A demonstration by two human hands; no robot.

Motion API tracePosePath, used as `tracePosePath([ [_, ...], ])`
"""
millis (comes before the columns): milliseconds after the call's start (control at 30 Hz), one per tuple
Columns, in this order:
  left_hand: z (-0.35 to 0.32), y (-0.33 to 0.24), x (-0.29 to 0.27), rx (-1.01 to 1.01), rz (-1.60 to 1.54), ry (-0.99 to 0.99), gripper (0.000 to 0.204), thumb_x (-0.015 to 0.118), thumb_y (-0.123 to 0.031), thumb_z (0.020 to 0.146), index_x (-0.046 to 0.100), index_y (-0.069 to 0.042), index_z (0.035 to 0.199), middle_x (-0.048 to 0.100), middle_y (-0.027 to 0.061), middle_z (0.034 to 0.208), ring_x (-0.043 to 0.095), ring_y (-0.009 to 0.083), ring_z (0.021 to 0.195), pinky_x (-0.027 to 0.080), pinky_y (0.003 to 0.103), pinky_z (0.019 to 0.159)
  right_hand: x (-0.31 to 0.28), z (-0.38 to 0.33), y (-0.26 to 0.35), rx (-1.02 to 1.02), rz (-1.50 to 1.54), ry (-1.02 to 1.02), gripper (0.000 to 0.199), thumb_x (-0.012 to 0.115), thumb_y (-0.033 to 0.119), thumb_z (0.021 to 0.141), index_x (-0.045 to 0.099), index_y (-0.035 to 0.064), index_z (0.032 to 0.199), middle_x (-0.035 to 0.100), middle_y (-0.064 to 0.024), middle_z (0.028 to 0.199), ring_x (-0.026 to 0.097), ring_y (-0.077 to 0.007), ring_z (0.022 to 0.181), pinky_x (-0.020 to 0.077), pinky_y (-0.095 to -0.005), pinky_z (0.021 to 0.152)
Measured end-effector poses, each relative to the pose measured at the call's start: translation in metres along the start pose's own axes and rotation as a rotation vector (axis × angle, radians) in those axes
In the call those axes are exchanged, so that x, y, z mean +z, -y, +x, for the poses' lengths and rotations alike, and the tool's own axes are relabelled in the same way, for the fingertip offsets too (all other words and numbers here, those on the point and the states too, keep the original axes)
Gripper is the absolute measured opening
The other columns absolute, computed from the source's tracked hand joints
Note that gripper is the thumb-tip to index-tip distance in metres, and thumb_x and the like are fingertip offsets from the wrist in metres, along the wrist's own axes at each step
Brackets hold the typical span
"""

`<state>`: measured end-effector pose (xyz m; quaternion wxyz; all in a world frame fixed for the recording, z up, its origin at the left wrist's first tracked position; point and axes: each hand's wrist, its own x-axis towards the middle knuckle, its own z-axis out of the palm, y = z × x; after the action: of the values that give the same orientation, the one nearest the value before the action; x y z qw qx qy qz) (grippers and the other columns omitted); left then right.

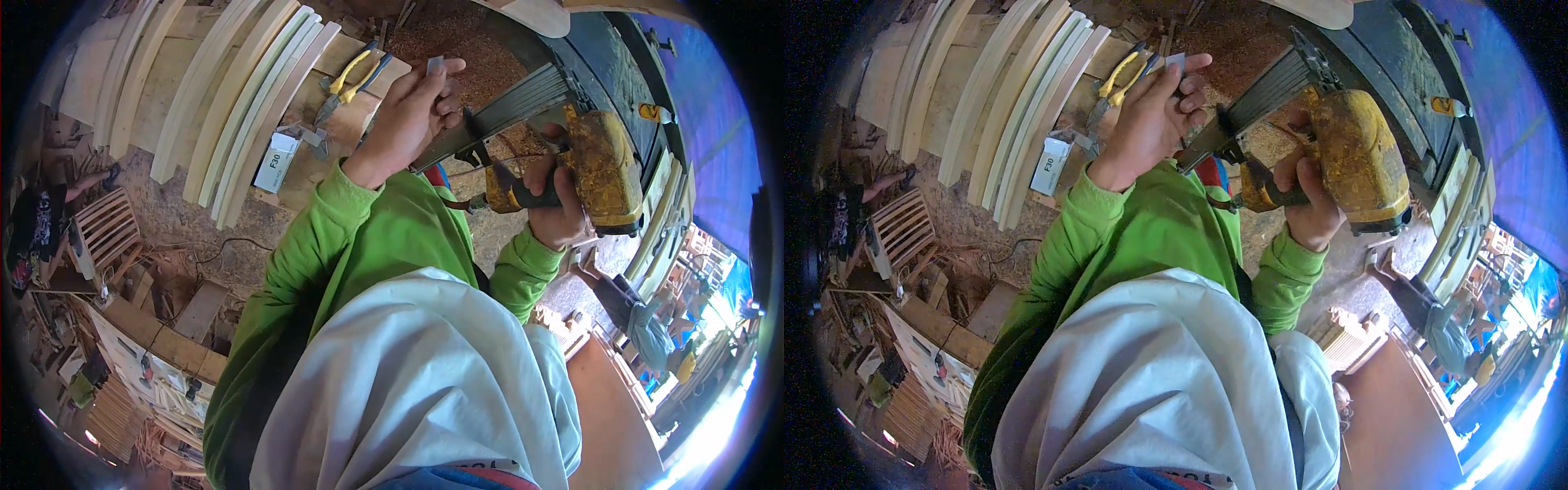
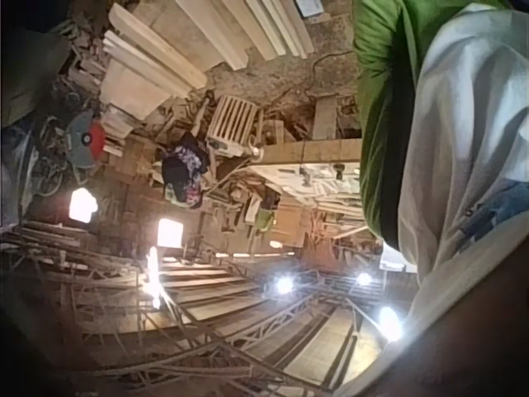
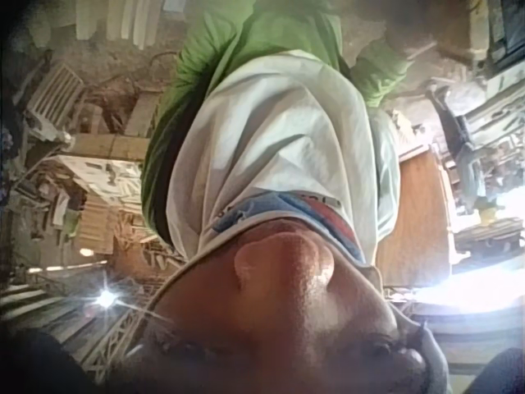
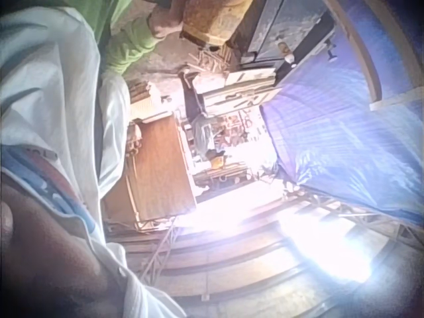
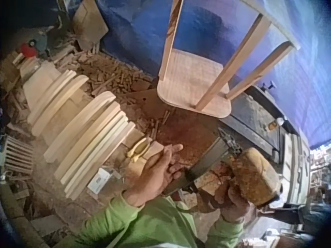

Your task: Assembling a wooden chair frame using a pneumatic nail gun and wood glue.

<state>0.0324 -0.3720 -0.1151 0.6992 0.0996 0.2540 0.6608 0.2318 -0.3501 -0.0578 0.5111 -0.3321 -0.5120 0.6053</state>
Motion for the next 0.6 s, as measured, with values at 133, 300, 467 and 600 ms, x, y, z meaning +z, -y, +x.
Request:
tracePosePath([
  [133, 0.002, 0.004, -0.003, 0.341, 0.828, -0.057, 0.043, 0.040, -0.029, 0.105, 0.051, 0.002, 0.132, 0.054, 0.0031, 0.096, 0.050, 0.0137, 0.083, 0.042, 0.025, 0.079, 0.005, -0.002, -0.001, 0.067, -0.053, -0.028, 0.056, 0.056, 0.012, 0.086, 0.038, -0.0043, 0.137, 0.054, -0.0260, 0.125, 0.048, -0.0123, 0.057, 0.0419, -0.0258, 0.054],
  [300, 0.015, 0.022, 0.016, 0.709, 1.214, -0.008, 0.038, 0.041, -0.009, 0.100, 0.047, 0.002, 0.136, 0.057, 0.0215, 0.114, 0.057, 0.0330, 0.099, 0.044, 0.037, 0.089, 0.027, 0.002, 0.000, 0.082, -0.106, -0.056, 0.052, 0.056, 0.006, 0.086, 0.041, -0.0038, 0.135, 0.058, -0.0225, 0.120, 0.051, -0.0119, 0.059, 0.0420, -0.0244, 0.054],
  [467, 0.025, 0.032, 0.014, 0.760, 1.218, 0.042, 0.049, 0.046, -0.006, 0.094, 0.034, 0.003, 0.140, 0.056, 0.0254, 0.102, 0.055, 0.0433, 0.094, 0.046, 0.048, 0.082, 0.038, 0.003, 0.008, 0.147, -0.134, -0.023, 0.052, 0.058, 0.004, 0.085, 0.042, -0.0039, 0.134, 0.059, -0.0211, 0.119, 0.052, -0.0117, 0.060, 0.0432, -0.0237, 0.056],
  [600, 0.029, 0.035, 0.010, 0.781, 1.215, 0.050, 0.050, 0.047, -0.007, 0.093, 0.033, 0.007, 0.139, 0.056, 0.0287, 0.105, 0.056, 0.0455, 0.094, 0.046, 0.049, 0.081, 0.041, -0.001, 0.009, 0.206, -0.169, -0.067, 0.053, 0.058, 0.002, 0.085, 0.042, -0.0029, 0.135, 0.059, -0.0207, 0.119, 0.052, -0.0115, 0.061, 0.0437, -0.0234, 0.057],
])
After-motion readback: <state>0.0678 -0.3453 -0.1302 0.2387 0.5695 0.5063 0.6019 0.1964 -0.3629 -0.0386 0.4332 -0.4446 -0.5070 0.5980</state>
